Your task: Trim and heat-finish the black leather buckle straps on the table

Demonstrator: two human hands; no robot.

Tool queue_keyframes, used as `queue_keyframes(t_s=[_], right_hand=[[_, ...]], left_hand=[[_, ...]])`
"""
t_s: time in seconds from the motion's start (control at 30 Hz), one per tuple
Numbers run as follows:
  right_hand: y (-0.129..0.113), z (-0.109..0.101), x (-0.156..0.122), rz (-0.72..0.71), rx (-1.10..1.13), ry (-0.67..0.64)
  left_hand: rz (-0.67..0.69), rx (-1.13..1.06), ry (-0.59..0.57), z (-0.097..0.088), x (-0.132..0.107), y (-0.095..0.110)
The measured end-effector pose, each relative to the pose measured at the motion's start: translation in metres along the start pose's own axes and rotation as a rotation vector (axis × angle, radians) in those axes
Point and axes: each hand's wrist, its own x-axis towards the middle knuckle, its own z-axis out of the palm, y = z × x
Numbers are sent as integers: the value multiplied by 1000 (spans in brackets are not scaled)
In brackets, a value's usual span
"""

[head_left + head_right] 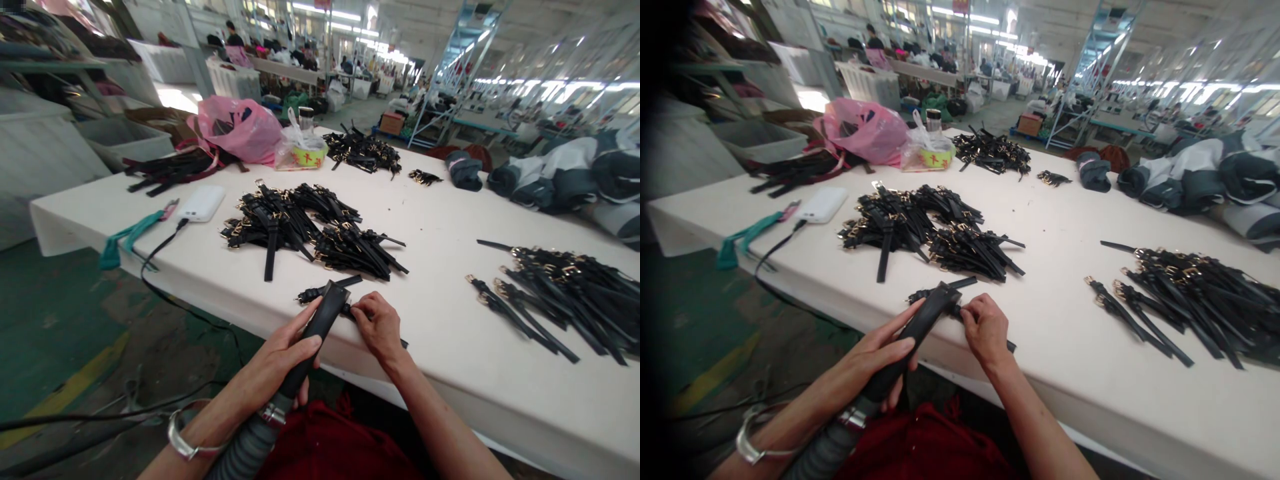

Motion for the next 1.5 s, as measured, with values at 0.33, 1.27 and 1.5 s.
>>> queue_keyframes(t_s=[0.33, 1.27, 1.5], right_hand=[[0, 0, 4, 43, -5, -40], [-6, -8, 2, 100, 121, -83], [-6, -8, 1, 64, 196, -39]], left_hand=[[-7, -21, 18, 0, -1, 1], [-79, 387, 59, 31, -32, 9], [-102, 317, 56, 33, -25, 15]])
